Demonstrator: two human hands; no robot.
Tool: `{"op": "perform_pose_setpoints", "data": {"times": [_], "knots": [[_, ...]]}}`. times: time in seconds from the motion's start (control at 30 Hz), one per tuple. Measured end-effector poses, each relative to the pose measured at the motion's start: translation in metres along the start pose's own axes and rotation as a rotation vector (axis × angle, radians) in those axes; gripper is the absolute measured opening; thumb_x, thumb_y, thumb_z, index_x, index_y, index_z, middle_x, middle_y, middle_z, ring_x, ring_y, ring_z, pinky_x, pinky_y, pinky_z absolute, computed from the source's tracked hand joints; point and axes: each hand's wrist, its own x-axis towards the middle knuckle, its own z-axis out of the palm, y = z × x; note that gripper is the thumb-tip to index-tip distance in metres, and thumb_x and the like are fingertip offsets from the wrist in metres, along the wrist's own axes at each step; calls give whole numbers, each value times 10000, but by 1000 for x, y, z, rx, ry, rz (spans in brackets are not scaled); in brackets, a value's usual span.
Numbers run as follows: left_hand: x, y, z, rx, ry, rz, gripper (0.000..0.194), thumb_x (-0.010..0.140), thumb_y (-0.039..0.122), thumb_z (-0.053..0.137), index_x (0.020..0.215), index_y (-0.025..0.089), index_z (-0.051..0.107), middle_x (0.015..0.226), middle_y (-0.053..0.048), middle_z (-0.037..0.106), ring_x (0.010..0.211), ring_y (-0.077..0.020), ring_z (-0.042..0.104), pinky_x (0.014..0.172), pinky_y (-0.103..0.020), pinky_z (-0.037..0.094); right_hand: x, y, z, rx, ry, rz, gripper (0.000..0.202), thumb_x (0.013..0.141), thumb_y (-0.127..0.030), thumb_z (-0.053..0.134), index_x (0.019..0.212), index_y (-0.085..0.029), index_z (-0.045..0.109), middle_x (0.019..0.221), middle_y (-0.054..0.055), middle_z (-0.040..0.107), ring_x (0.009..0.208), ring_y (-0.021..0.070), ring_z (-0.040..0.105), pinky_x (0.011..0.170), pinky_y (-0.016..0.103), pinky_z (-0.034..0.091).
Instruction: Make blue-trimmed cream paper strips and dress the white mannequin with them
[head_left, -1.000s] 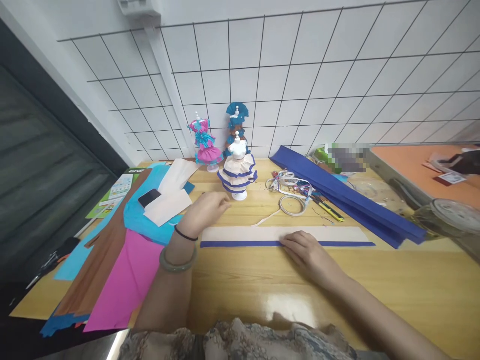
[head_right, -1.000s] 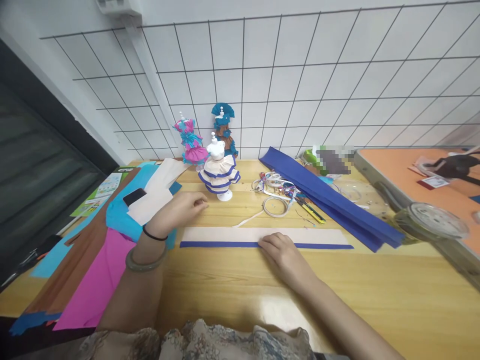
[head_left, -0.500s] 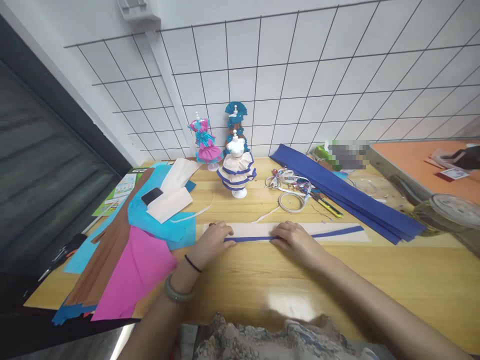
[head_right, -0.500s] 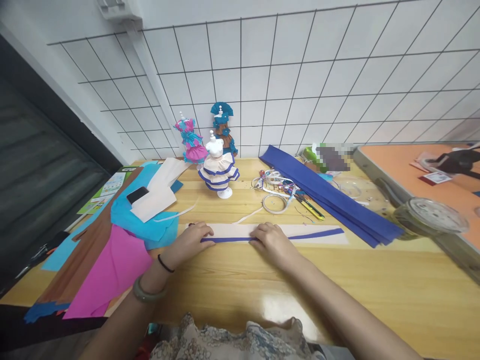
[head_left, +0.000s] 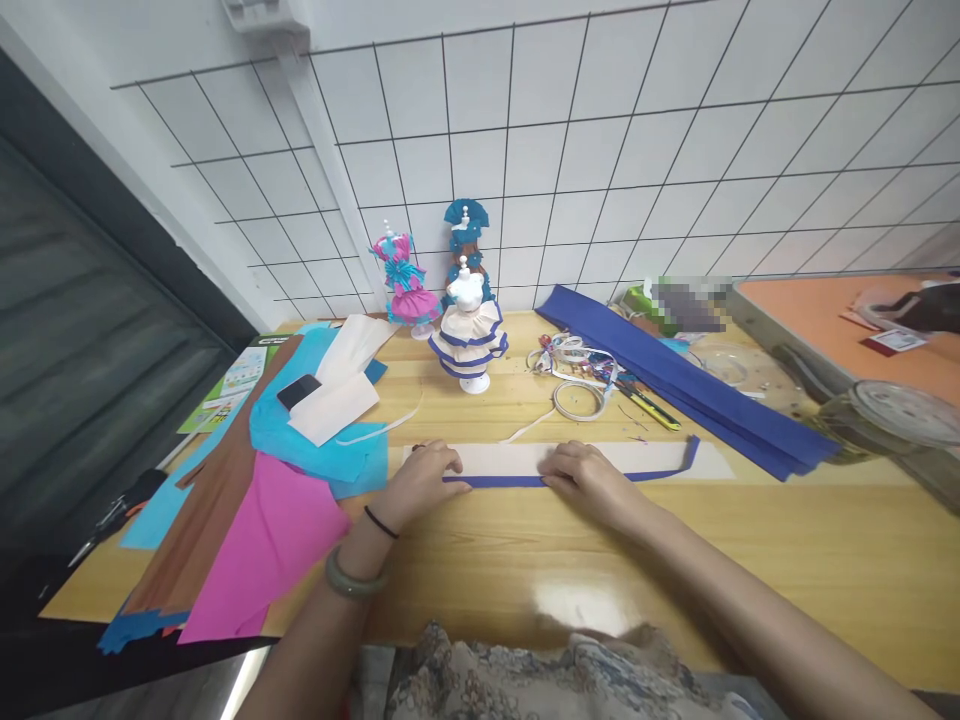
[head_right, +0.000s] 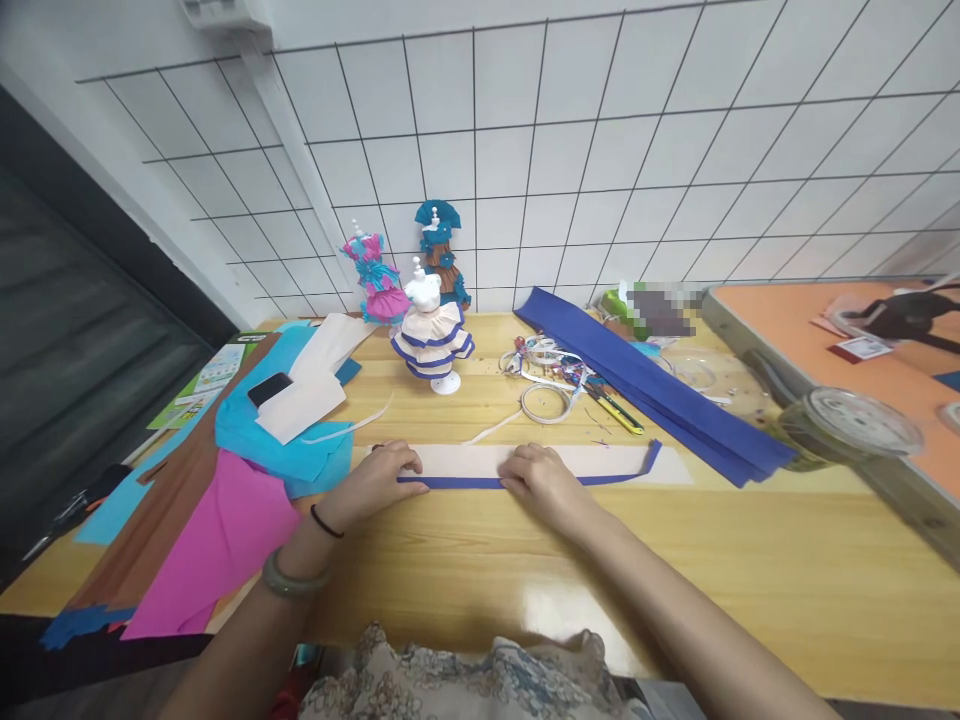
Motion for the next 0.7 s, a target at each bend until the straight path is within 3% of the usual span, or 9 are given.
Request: {"op": "perform_pose_setpoints", "data": {"times": [0.2, 0.47, 0.7], "knots": [[-2, 1, -2, -6, 5, 17, 105, 754, 270, 601, 705, 180, 626, 804, -38, 591, 877, -202, 540, 795, -328, 371, -2, -4, -3, 1, -10, -38, 189, 882, -205, 443, 813, -179, 617, 810, 70, 617, 815, 170, 552, 758, 309, 418], [-10, 5, -5, -32, -15, 83, 94, 781, 161, 507, 732, 180, 585, 774, -12, 628, 771, -160, 560, 755, -290, 394, 4, -12, -1, 48, 25, -74, 199, 864, -251, 504, 1011, -178, 618, 957, 99, 640, 934, 194, 569, 817, 338, 446], [-18, 3, -7, -51, -3, 64, 168, 778, 136, 506, 908, 173, 606, 860, -25, 661, 832, -168, 581, 774, -287, 417, 12, -16, 0, 69, -66, -148, 218, 896, -213, 435, 853, -187, 648, 838, 67, 648, 839, 165, 571, 783, 305, 433]]}}
